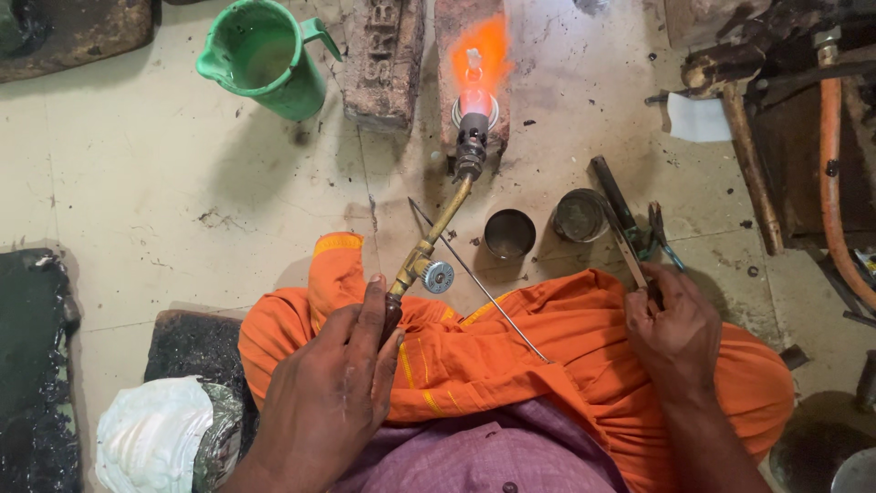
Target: The person sits on the floor holding a thin metal rod in the flame of a bench burner, rotating and repositioning the rod to heat it along its length. They occasionally lift the rod out of the flame, adjust their grip, and reinsert it while steadying the burner with the other hand.
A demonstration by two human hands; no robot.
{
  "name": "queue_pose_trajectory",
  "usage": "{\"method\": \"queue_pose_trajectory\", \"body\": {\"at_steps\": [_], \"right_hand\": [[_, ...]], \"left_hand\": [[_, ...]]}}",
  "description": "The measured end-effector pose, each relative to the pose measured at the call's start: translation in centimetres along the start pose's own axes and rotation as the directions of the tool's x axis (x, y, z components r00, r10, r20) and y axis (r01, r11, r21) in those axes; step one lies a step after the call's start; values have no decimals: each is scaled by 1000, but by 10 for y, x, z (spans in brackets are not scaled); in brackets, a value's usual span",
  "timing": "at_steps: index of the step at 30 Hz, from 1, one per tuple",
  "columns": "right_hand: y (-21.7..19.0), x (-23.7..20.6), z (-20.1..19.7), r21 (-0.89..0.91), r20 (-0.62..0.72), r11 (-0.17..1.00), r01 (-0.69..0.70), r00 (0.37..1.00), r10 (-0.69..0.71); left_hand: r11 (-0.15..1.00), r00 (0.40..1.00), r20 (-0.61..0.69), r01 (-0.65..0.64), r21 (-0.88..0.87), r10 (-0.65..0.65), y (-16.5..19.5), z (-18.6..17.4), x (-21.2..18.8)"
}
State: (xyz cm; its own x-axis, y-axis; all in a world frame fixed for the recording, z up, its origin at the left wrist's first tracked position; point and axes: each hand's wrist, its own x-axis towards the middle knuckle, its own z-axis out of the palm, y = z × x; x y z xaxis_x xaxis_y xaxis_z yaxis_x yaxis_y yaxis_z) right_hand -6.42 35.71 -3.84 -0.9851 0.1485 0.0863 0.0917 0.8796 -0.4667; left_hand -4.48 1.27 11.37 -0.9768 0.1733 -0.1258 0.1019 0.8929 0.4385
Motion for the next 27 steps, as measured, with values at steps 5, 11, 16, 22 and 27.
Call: {"method": "queue_pose_trajectory", "body": {"at_steps": [5,11,16,22,27], "right_hand": [[0,-2,2,-8,-22,999,33,999,-33],[0,-3,2,-13,8,1000,-9,1000,9],[1,-3,3,-17,-8,1000,16,1000,-16],[-1,-2,2,-16,-3,1000,11,1000,-11],[-1,-2,2,-16,1,1000,3,1000,-3]], "left_hand": [[999,998,44,46,-6,-46,-3,1,-2],[999,1000,3,-31,-9,31,-3,2,-3],[1000,1000,25,1,-22,0,-2,2,-2],[1000,999,31,28,-2,-28,-1,-1,-2],[1000,1000,25,19,-7,-19,0,-1,-4]]}}
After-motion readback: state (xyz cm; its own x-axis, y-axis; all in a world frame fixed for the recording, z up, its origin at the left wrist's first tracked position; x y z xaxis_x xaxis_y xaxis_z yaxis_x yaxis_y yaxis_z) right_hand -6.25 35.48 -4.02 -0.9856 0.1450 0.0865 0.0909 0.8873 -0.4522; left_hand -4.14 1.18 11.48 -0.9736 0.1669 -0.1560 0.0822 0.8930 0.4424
